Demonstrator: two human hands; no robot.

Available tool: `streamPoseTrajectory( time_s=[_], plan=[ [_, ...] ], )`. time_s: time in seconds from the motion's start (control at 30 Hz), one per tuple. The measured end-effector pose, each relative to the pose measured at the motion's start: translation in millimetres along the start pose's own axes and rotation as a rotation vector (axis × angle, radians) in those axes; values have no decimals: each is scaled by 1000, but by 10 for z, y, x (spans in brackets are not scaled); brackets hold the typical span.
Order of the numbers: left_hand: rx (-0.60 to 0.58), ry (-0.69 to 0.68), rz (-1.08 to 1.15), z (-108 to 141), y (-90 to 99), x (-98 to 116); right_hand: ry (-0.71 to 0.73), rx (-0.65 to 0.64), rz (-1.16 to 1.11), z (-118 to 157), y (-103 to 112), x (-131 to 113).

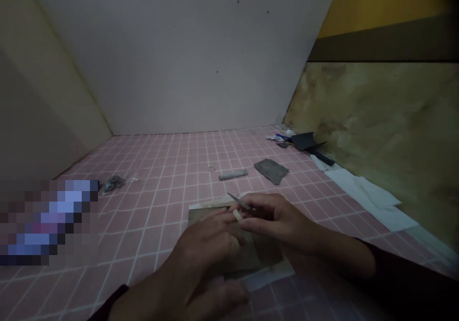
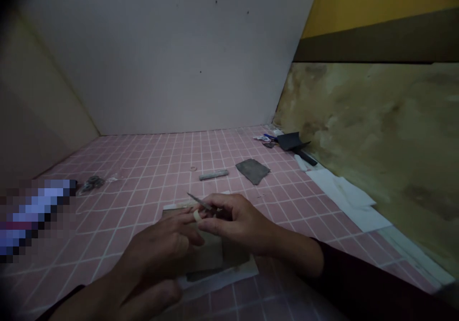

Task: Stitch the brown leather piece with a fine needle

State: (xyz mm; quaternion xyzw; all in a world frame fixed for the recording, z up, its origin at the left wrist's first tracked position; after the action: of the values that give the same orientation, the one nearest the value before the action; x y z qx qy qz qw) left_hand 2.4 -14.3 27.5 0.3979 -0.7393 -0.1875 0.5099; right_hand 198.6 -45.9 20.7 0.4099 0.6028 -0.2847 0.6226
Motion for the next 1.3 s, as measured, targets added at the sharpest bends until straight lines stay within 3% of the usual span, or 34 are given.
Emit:
streamPoseTrajectory(
  time_s=[0.2, 0.3, 0.37, 0.5, 0.57, 0.63, 0.77, 0.87, 0.93, 1.03, 1.17, 1.3],
  plan=[
    [80, -134, -193, 65, -305, -299, 13, -71, 20, -72, 27, 7],
    [183, -37, -184, 92, -486, -433, 25, -116, 22, -91, 17, 17],
    [179, 49, -171, 100, -536, -453, 22, -141, -15, -97, 1, 31],
    [-16, 110, -142, 102, -458, -362, 16, -171, -122, -98, -35, 69],
    [-34, 126, -131, 93, -375, -290, 27, -182, -163, -93, -48, 80],
    [-132, 111, -124, 65, -309, -208, 39, -191, -183, -85, -59, 84],
    [-143, 128, -120, -39, -162, -48, 43, -186, -232, -71, -72, 97],
    [-357, 91, -154, -106, -70, 37, 52, -177, -239, -72, -76, 99],
    [-409, 72, -197, -114, -31, 54, 58, -182, -214, -78, -74, 86],
    [-418, 67, -272, -76, -39, 27, 47, -181, -100, -86, -57, 56],
    [-345, 62, -370, -15, -111, -27, 8, -76, 97, -74, -37, 36],
    [-285, 49, -370, 9, -185, -40, -45, -62, 125, -52, -58, 51]
  ],
)
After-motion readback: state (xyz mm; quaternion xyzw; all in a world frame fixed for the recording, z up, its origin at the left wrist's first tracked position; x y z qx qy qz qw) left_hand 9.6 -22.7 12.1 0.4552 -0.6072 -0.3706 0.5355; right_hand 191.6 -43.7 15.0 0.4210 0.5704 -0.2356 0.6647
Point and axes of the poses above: each hand's wrist, its own z-axis away from the middle knuckle, its own y-axis out of the back of the hand, x = y × z, the point moved 1 cm from there along -z, towards the middle knuckle, and after that the axes turned 12 degrees about -x, right-handed, at the moved point
